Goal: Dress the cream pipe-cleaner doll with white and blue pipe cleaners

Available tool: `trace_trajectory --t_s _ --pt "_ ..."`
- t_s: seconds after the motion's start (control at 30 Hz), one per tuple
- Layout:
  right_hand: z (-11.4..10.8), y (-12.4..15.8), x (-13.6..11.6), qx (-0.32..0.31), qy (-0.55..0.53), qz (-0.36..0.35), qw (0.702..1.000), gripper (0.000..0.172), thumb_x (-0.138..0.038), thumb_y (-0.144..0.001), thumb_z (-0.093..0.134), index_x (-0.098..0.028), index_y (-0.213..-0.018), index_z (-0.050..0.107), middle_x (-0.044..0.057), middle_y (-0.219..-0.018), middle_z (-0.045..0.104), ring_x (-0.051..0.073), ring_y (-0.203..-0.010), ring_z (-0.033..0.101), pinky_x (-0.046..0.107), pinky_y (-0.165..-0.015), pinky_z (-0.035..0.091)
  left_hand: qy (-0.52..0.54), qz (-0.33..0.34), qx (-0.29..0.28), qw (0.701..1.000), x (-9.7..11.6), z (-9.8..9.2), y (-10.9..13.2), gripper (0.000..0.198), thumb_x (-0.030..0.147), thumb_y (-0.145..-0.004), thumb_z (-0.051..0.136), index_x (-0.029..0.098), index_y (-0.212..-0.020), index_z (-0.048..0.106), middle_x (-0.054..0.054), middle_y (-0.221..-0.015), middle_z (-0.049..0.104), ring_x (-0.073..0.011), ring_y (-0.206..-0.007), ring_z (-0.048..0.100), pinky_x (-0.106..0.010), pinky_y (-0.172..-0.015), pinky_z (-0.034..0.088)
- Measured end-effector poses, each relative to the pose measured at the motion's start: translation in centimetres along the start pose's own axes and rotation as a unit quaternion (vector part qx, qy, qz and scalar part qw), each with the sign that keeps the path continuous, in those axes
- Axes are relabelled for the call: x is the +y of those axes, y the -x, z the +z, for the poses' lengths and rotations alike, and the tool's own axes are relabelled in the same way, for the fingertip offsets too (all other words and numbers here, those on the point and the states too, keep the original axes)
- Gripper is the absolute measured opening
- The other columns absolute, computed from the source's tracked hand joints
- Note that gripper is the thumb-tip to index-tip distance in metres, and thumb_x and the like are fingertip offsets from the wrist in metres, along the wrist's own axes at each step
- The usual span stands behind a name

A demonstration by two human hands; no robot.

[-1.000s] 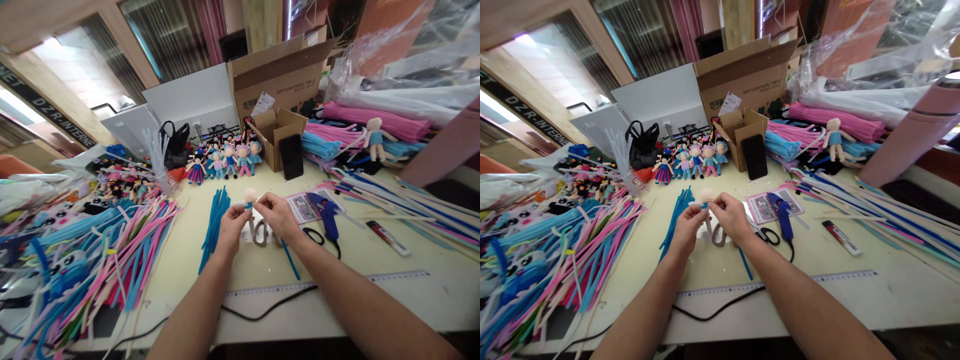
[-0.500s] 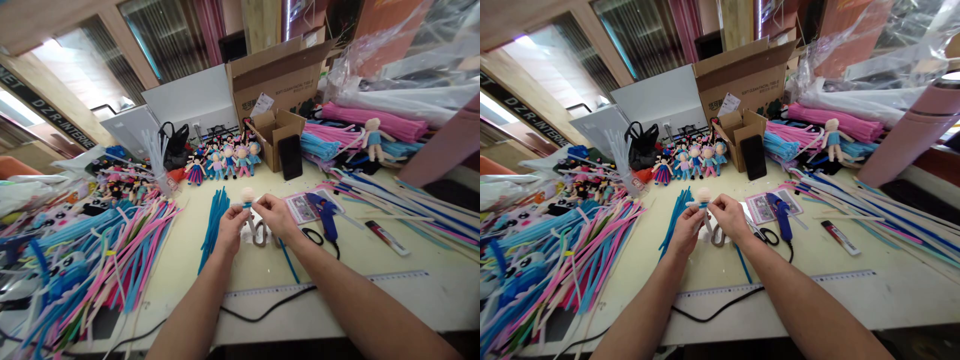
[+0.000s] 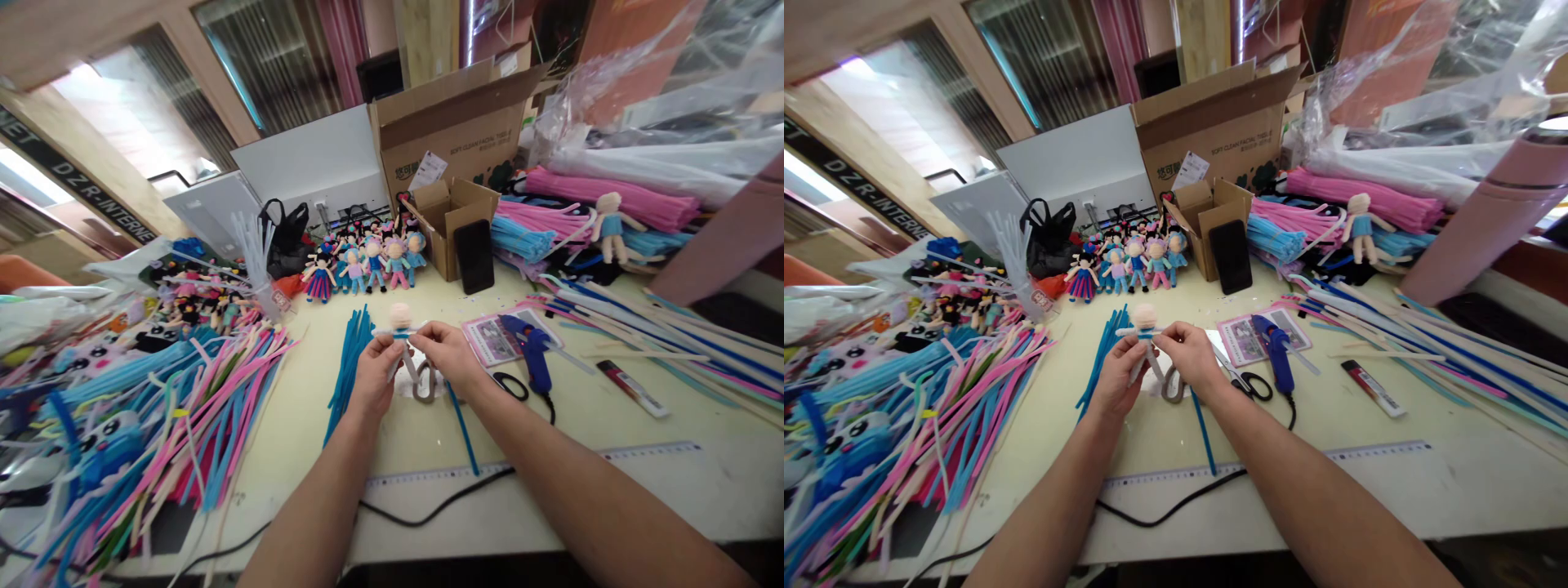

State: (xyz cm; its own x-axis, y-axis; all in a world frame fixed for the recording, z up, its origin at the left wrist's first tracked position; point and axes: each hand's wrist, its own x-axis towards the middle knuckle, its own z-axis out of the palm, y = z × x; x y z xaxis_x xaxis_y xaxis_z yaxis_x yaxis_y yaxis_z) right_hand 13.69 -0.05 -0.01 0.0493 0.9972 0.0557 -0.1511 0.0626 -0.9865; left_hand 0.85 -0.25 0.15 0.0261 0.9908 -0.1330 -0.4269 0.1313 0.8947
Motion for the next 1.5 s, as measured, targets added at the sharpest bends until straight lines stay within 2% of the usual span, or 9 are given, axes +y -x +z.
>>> trace_trajectory --t_s 0.13,0.27,0.43,0.67,0.9,1.03,1.2,1.33,1.5 --pt "0.18 0.29 -0.58 -0.009 -0.067 0.070 0.995 0.026 -0.039 -0.062 0.070 -0.016 -0.060 0.057 -0.005 -0.047 0.049 0.006 -0.040 0.034 0.022 -0.040 0.025 0.004 0.006 -0.013 1.000 0.09 -0.09 0.01 0.028 0.025 -0.055 0.080 0.016 -0.070 0.059 0.002 -0.065 0.064 -0.0096 -0.061 0.059 -0.024 -0.065 0.046" --pt "0.30 0.37 -0.59 -0.026 -0.138 0.102 0.985 0.026 -0.037 -0.057 0.073 -0.015 -0.067 0.061 -0.003 -0.051 0.056 0.005 -0.040 0.034 0.021 -0.039 0.022 -0.001 -0.002 -0.031 1.000 0.14 -0.23 0.03 0.028 0.027 -0.055 0.080 0.016 -0.071 0.060 0.001 -0.067 0.065 -0.0103 -0.061 0.059 -0.025 -0.065 0.047" --pt "0.33 0.31 -0.51 -0.036 -0.169 0.105 0.979 0.026 -0.033 -0.056 0.074 -0.014 -0.071 0.065 -0.005 -0.048 0.052 0.005 -0.039 0.032 0.021 -0.040 0.021 -0.007 -0.011 -0.047 0.999 0.25 -0.29 -0.03 0.029 0.028 -0.055 0.081 0.016 -0.072 0.060 0.001 -0.066 0.064 -0.0100 -0.061 0.059 -0.024 -0.065 0.047" --pt "0.62 0.52 -1.15 0.000 -0.169 0.087 0.982 0.025 -0.033 -0.053 0.075 -0.014 -0.066 0.065 -0.006 -0.047 0.050 0.005 -0.040 0.030 0.022 -0.040 0.020 -0.015 0.008 -0.022 1.000 0.19 -0.19 -0.17 0.037 0.029 -0.053 0.082 0.017 -0.080 0.059 0.002 -0.070 0.064 -0.0105 -0.061 0.059 -0.025 -0.065 0.046" --pt "0.62 0.50 -0.70 0.026 -0.139 0.084 0.986 0.024 -0.033 -0.054 0.074 -0.015 -0.067 0.065 -0.005 -0.051 0.052 0.007 -0.045 0.040 0.022 -0.042 0.028 -0.063 0.062 -0.017 0.996 -0.36 -0.08 0.09 0.036 0.022 -0.055 0.080 0.018 -0.082 0.057 0.002 -0.075 0.064 -0.0109 -0.068 0.058 -0.024 -0.066 0.045" --pt "0.61 0.45 -0.60 0.026 -0.126 0.083 0.988 0.024 -0.034 -0.055 0.073 -0.015 -0.069 0.065 -0.005 -0.051 0.052 0.008 -0.047 0.042 0.022 -0.043 0.031 -0.074 0.049 0.003 0.996 -0.46 -0.03 0.08 0.038 0.020 -0.053 0.079 0.017 -0.085 0.059 0.001 -0.078 0.064 -0.0117 -0.073 0.059 -0.025 -0.071 0.043" --pt "0.70 0.38 -0.53 0.031 -0.116 0.081 0.990 0.024 -0.035 -0.056 0.073 -0.016 -0.068 0.066 -0.005 -0.050 0.050 0.009 -0.048 0.044 0.023 -0.044 0.034 -0.082 0.036 0.015 0.996 -0.38 -0.21 -0.14 0.031 0.022 -0.054 0.079 0.016 -0.078 0.060 0.002 -0.070 0.062 -0.0093 -0.062 0.054 -0.024 -0.066 0.041" --pt "0.81 0.35 -0.36 0.033 -0.125 0.069 0.989 0.023 -0.034 -0.056 0.074 -0.016 -0.065 0.064 -0.006 -0.048 0.048 0.009 -0.049 0.044 0.024 -0.047 0.035 -0.056 0.023 0.005 0.998 -0.27 -0.12 -0.10 0.028 0.022 -0.054 0.078 0.016 -0.075 0.060 0.004 -0.065 0.059 -0.0073 -0.056 0.050 -0.022 -0.058 0.036" --pt "0.84 0.32 -0.33 0.021 -0.135 0.070 0.988 0.023 -0.034 -0.057 0.073 -0.016 -0.065 0.061 -0.008 -0.046 0.043 0.009 -0.049 0.042 0.024 -0.048 0.033 -0.031 -0.002 -0.015 0.999 -0.12 -0.03 0.08 0.028 0.024 -0.055 0.078 0.016 -0.074 0.059 0.003 -0.064 0.059 -0.0083 -0.056 0.052 -0.022 -0.057 0.036"
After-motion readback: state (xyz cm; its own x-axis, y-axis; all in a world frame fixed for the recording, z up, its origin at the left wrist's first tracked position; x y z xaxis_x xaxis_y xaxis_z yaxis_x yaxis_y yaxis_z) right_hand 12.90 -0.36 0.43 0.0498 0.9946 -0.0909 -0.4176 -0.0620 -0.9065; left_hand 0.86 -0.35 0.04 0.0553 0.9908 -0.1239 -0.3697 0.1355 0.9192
